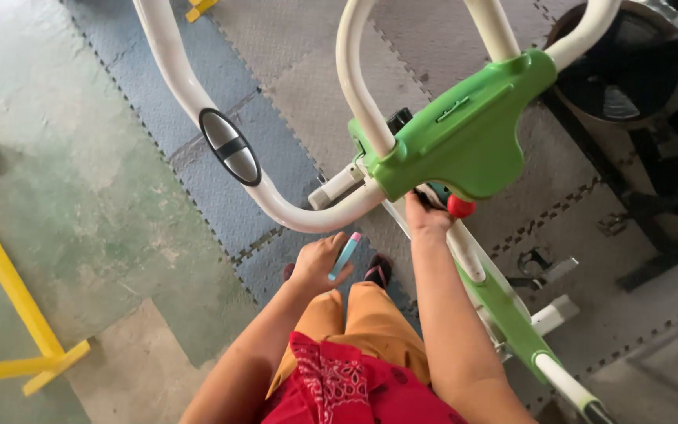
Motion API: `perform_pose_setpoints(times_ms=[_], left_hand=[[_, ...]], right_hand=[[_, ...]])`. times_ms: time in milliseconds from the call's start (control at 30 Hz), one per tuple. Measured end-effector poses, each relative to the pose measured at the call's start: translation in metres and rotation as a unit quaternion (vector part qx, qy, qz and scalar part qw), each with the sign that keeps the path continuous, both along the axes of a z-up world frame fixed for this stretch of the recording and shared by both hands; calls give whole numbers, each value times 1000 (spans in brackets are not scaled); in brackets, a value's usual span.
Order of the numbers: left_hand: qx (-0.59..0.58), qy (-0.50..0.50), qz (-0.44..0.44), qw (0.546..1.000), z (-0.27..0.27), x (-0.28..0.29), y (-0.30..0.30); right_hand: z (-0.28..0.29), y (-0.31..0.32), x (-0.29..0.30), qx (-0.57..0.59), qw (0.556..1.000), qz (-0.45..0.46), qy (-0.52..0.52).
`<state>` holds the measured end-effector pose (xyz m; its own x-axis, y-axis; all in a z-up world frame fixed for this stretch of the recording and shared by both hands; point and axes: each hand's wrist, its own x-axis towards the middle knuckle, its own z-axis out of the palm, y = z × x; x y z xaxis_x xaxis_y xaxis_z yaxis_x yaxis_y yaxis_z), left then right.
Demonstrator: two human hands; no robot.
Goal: Cleaning and wiping down various gym machines using a spray bottle and a cloth.
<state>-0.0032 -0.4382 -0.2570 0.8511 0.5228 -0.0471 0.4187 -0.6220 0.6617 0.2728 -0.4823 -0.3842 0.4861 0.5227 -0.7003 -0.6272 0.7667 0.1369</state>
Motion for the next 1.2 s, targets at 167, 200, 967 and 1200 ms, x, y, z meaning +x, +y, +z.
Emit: perform_pose_setpoints(times_ms=[167,200,967,1200], left_hand=[[10,15,11,1000,-13,17,6],[46,-21,4,999,-16,19,3],[-67,22,14,997,-10,20,-2],[-79,9,10,997,-5,-7,-8]], right_hand=[[-4,-23,2,92,995,31,-5],[-1,-34,-2,113,992,46,-12],[2,19,2,-449,-362,368,-729],[-29,74,5,-345,-242,288,-860]])
